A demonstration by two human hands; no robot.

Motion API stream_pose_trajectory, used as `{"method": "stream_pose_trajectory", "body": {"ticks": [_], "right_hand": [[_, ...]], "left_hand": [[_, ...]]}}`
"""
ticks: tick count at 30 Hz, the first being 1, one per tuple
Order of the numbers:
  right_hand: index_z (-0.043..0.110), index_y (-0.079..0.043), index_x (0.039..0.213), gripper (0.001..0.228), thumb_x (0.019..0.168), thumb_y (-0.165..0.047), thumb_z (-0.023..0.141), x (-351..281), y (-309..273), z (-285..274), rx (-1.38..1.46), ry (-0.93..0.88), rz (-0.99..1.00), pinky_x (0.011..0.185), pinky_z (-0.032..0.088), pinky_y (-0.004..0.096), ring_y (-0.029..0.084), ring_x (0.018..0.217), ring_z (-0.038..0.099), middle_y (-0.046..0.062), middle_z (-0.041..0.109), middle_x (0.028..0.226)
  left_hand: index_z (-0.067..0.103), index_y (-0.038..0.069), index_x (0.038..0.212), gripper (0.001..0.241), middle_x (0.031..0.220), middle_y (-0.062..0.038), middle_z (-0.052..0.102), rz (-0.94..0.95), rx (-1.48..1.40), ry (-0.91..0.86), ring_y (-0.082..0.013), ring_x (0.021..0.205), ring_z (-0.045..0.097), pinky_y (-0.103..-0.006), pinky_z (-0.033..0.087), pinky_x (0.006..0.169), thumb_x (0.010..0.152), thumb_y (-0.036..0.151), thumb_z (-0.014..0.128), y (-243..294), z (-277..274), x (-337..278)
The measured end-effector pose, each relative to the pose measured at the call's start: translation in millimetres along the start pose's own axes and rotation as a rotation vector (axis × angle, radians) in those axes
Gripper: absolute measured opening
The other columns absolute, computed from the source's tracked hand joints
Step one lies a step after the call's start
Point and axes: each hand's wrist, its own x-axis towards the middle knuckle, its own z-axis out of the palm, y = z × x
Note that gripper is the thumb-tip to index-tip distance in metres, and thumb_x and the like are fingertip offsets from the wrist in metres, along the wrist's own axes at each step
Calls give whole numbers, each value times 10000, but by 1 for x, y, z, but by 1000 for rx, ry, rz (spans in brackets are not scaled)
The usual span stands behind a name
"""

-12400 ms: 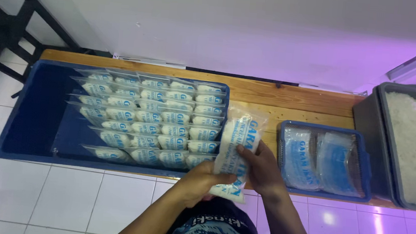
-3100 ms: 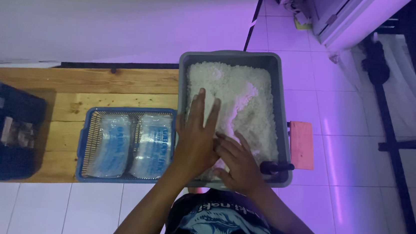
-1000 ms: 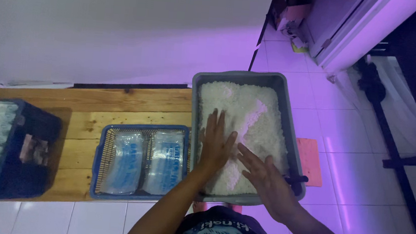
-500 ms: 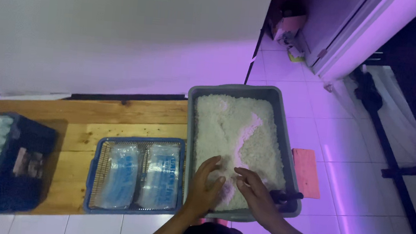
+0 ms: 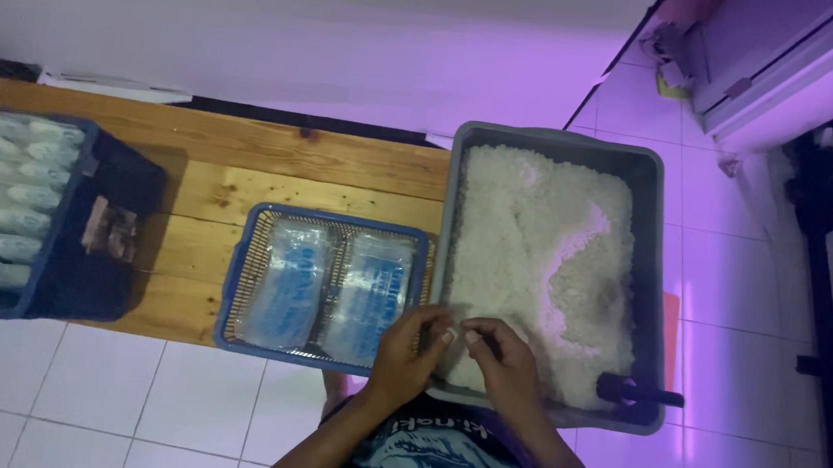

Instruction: The person scoops white crystalline salt from a large bin into clear plastic bags, closes the bags, and arranges them in a blue plastic crate.

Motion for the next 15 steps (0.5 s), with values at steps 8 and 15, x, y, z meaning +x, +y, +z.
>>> {"method": "stream_pose_trajectory", "body": {"ticks": [8, 15], "right_hand": [[824, -63, 1214, 246, 1036, -205, 730, 20, -37, 130, 91, -79, -24, 884, 586, 357, 208, 1007, 733, 117, 820, 1105], [830, -68, 1252, 278, 1030, -222, 764, 43, 9, 249, 42, -59, 123, 728, 569, 372, 253, 797, 734, 176, 788, 907]], "left_hand": [[758, 49, 1268, 277, 1087, -120, 784, -44, 19, -47, -306, 1019, 778, -425, 616, 905, 1013, 157, 772, -50, -129, 4], [756, 49, 1249, 352, 1055, -191, 764, -127, 191, -220, -472, 1036, 756, -571, 609, 886, 912, 114, 834, -132, -219, -14]]}}
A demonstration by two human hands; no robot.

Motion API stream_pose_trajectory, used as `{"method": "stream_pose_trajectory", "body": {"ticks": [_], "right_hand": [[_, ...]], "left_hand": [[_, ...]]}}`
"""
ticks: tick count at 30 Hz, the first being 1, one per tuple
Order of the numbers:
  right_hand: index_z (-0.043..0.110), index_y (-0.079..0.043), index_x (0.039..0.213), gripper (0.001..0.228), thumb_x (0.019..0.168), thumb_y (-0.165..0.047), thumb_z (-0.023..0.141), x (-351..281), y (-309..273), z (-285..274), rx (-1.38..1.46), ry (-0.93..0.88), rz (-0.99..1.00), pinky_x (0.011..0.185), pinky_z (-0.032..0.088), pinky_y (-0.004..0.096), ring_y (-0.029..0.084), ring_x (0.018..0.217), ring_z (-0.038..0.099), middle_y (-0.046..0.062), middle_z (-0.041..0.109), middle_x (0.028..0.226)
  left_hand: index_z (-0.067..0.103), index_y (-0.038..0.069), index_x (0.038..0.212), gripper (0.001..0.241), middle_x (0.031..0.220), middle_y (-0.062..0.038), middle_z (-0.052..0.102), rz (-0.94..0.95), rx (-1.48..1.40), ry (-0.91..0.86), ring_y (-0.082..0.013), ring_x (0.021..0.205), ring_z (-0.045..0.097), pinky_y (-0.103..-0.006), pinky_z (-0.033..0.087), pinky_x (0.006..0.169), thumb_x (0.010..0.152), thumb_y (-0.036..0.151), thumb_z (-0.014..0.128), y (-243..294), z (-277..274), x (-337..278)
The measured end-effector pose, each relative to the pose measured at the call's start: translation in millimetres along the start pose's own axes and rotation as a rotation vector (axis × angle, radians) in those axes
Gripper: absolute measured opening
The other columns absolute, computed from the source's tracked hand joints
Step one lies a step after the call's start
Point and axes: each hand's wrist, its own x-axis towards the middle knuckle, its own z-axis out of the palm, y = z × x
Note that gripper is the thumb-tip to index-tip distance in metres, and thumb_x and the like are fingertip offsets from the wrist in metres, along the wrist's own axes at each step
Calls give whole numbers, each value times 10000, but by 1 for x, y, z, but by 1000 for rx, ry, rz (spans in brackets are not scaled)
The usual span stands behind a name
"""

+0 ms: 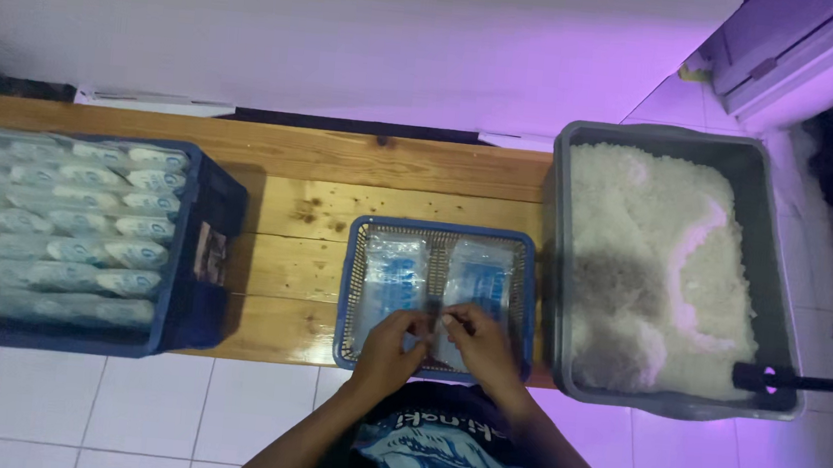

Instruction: The person scoops white crystalline salt from a large bin into clear plastic bags, closes the bags, and arranges them in a blue plastic crate.

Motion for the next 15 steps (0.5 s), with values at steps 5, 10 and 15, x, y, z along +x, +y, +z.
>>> {"method": "stream_pose_trajectory", "body": {"ticks": [5, 10, 15], "right_hand": [[797, -30, 1285, 321, 1029, -222, 766, 28, 34, 41, -168, -3, -8, 869, 623, 520, 435, 1021, 797, 301, 810, 1122], [767, -35, 1235, 458, 1006, -432, 773, 20, 4, 48, -380, -32, -1, 954, 603, 605, 521, 1146, 765, 294, 818, 1148], [692, -144, 1264, 602, 815, -460, 941, 33, 21, 56, -482, -48, 112, 991, 622, 515, 401, 1198, 782, 147, 842, 1168]], "left_hand": [[757, 77, 1208, 309, 1040, -180, 754, -16, 42, -59, -446, 1028, 767, -545, 606, 897, 902, 96, 798, -15, -31, -7], [742, 103, 1224, 320, 1032, -160, 730, -5, 74, -139, -446, 1044, 753, -542, 591, 902, 905, 93, 742, -38, -41, -6], [745, 83, 1175, 279, 1004, -175, 718, -1, 117, -188, -464, 1025, 740, -565, 577, 889, 900, 128, 761, -35, -54, -9]]}}
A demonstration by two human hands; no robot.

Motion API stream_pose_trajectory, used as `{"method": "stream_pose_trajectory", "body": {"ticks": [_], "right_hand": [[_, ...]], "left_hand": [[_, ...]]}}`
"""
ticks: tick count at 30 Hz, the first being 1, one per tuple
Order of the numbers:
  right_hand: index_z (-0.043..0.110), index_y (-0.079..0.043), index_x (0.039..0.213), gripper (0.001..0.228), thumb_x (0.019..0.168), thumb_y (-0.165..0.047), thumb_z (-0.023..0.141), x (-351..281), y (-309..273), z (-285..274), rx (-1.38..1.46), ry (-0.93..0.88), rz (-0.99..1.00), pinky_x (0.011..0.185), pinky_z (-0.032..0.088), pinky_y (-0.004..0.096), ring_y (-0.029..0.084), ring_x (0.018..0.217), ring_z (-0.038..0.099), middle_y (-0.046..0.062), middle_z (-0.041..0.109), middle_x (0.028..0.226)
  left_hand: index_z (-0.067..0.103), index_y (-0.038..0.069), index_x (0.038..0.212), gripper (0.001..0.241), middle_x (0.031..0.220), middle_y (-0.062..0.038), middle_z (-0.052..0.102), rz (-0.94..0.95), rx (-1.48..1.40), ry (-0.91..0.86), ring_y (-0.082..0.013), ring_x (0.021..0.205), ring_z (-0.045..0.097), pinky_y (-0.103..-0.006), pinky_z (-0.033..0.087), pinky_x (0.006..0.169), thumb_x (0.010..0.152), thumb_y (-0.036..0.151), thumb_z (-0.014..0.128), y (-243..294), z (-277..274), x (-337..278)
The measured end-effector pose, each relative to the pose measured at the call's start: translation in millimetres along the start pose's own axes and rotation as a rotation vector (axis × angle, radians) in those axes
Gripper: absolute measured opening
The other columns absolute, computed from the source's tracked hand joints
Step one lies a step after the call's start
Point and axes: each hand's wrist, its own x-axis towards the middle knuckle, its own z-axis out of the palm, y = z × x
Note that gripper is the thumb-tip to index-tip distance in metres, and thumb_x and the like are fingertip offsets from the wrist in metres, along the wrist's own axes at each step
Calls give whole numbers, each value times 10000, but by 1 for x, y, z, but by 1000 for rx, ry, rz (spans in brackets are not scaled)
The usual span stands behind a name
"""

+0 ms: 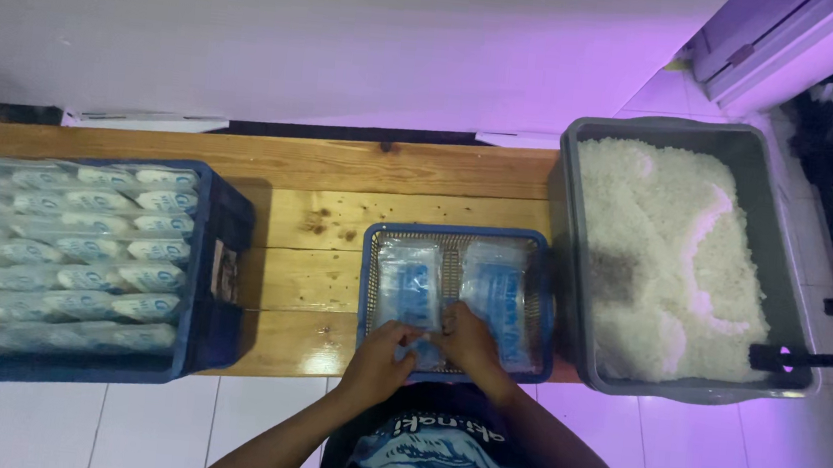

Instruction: The person scoops white crystalline salt from a large bin into clear plastic bags, closes the bags, and arranges them in a blue plastic crate.

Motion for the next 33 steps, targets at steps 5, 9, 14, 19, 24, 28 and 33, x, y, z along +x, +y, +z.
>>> {"method": "stream_pose_trajectory", "body": {"ticks": [5, 9, 14, 19, 24, 28, 33], "right_hand": [[731, -162, 1335, 517, 857, -313, 859, 28, 38, 16, -29, 68, 71, 1018, 625, 516, 383, 1217, 777, 154, 855, 1144], [811, -245, 1304, 497, 819, -353, 820, 31, 55, 16, 61, 169, 88, 903, 603, 366, 211, 990, 824, 63, 862, 1031], [846, -173, 1271, 423, 868, -281, 767, 38, 55, 2, 96, 151, 67, 922, 611, 424, 289, 1046, 802, 114, 856, 1059], [882, -142, 1153, 319, 908, -317, 776, 31, 37, -6, 111, 142, 23, 943, 624, 514, 400, 1109, 798, 178, 858, 1057], [817, -158, 1125, 212, 944, -199, 714, -20, -5, -26, 194, 171, -153, 893, 605, 525, 409, 1008, 802, 184, 840, 943], [777, -117, 1025, 141, 912, -51, 724, -70, -25, -60, 144, 227, -417, 734, 605, 407, 314, 782, 766, 92, 720, 797], [756, -98, 988, 38, 964, -93, 727, -91, -14, -94, 57, 102, -881, 860, 618, 442, 365, 1021, 754, 91, 702, 1070]], "left_hand": [[765, 108, 1200, 312, 986, -133, 742, -1, -88, -21, -398, 1008, 771, -507, 597, 890, 890, 127, 793, -10, 2, -2], [755, 149, 1258, 325, 1077, -40, 734, -17, -129, -87, -187, 982, 703, -341, 571, 857, 936, 108, 776, -5, -6, 3], [766, 147, 1227, 324, 1059, -79, 755, -7, -148, -48, -260, 962, 753, -404, 595, 843, 907, 134, 813, -16, -5, 21], [782, 139, 1199, 342, 1060, -123, 778, -50, -145, 7, -328, 948, 814, -452, 628, 832, 862, 160, 837, -23, -1, 37], [337, -80, 1603, 1097, 1557, -351, 430, -358, -338, 79, -545, 1490, 501, -635, 447, 1220, 865, 453, 949, 45, -41, 44], [47, -94, 1712, 1426, 1684, -442, 199, -377, -495, 92, -652, 1586, 267, -726, 303, 1289, 816, 467, 1005, 72, -48, 63], [-92, -20, 1740, 1447, 1643, -444, 335, -375, -742, -13, -595, 1522, 410, -631, 473, 1139, 840, 317, 989, 103, -32, 81]]}}
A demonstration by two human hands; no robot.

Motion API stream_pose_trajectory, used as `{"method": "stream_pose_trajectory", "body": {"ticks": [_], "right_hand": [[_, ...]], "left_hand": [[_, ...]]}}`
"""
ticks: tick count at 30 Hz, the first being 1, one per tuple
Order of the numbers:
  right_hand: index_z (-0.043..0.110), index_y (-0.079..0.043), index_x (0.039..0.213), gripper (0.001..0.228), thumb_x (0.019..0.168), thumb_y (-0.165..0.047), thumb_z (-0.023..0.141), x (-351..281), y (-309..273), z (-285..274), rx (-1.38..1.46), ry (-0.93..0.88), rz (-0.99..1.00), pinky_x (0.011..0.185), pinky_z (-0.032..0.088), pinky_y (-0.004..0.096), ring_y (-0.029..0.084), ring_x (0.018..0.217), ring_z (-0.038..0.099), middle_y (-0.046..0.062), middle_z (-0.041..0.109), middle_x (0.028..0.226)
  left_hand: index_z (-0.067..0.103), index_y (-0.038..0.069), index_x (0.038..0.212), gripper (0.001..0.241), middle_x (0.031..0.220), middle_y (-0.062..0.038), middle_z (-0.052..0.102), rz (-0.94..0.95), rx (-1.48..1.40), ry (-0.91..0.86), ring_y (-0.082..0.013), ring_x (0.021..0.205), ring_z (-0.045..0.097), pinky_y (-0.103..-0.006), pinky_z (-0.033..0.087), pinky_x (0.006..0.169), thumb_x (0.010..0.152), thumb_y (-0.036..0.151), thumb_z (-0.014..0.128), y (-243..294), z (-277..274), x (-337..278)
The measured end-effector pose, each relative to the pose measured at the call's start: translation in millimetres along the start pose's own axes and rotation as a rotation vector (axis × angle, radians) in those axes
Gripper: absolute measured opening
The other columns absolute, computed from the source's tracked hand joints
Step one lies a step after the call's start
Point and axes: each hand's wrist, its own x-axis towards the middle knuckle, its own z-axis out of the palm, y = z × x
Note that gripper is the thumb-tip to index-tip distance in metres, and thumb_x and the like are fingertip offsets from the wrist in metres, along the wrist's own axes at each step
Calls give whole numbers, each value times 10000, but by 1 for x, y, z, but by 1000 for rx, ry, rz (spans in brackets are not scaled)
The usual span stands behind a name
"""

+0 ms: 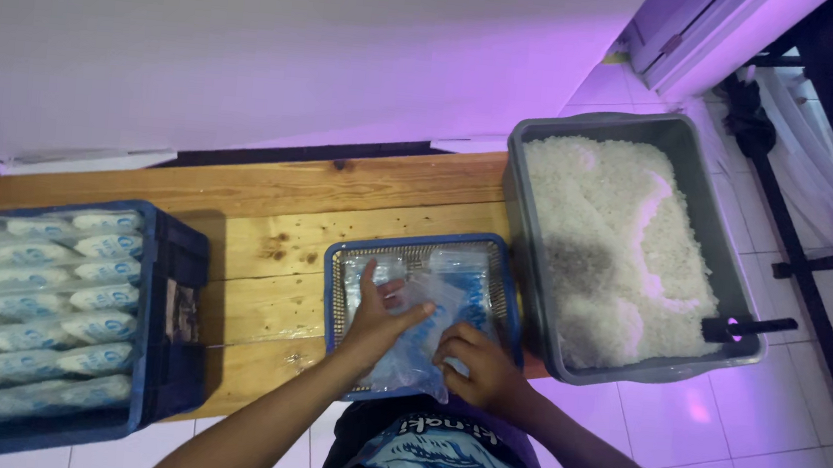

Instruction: The person scoops white crystalline salt from a large bin into clear plastic bags, closes the bags, and arranges them in a blue plastic crate.

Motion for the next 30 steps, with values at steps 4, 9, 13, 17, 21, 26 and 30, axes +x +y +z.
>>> {"method": "stream_pose_trajectory", "body": {"ticks": [4, 9, 13, 17, 21, 26, 30], "right_hand": [[787, -198, 1103, 177, 949, -193, 699, -32, 14, -40, -192, -114, 66, 996, 552, 411, 317, 1164, 725, 137, 690, 1302], [745, -141, 1259, 340, 938, -251, 772, -49, 9, -136, 40, -224, 129, 915, 581, 414, 279, 1107, 777, 107, 787, 1244], [748, -101, 1147, 310, 862, -42, 641, -84, 45, -218, 146, -144, 215, 769, 531, 344, 193, 906, 717, 49, 740, 997], [807, -52, 1233, 267, 1072, -193, 646, -117, 51, -292, 460, -21, 475, 837, 562, 301, 137, 884, 699, 28, 773, 991], [794, -27, 1177, 200, 1031, -126, 701, -140, 66, -336, 541, 3, 443, 739, 575, 295, 143, 756, 692, 53, 769, 951], [835, -64, 1166, 206, 1018, -142, 715, -147, 64, -385, 487, -73, 466, 737, 553, 299, 122, 788, 697, 23, 789, 886], [833, -47, 1178, 197, 1002, -72, 748, -149, 74, -392, 577, -104, 508, 830, 680, 316, 155, 899, 807, 82, 861, 969]], "left_hand": [[218, 227, 1718, 1344, 1366, -66, 615, 76, 217, -55, -217, 1254, 624, -360, 548, 1082, 636, 400, 998, 6, 39, -5], [612, 177, 1556, 776, 1163, -17, 552, 503, 398, -80, -158, 1025, 606, -305, 514, 1004, 846, 323, 891, 30, 109, -23], [628, 233, 1551, 710, 1146, 20, 569, 598, 456, -77, -148, 1103, 620, -331, 491, 839, 891, 265, 886, 47, 183, -27], [687, 127, 1425, 518, 1212, -56, 626, 706, 394, -70, -204, 1094, 626, -322, 514, 963, 943, 218, 856, 52, 268, -29], [685, 145, 1458, 551, 1229, -59, 620, 706, 410, 2, -178, 1012, 618, -310, 514, 933, 943, 258, 849, 53, 332, -28], [668, 172, 1483, 553, 1221, -56, 607, 722, 454, 89, -171, 1010, 634, -324, 494, 914, 961, 255, 831, 46, 379, -28], [618, 142, 1521, 644, 1301, -97, 594, 757, 460, 68, -221, 1135, 647, -367, 534, 1042, 935, 239, 867, 40, 390, -28]]}}
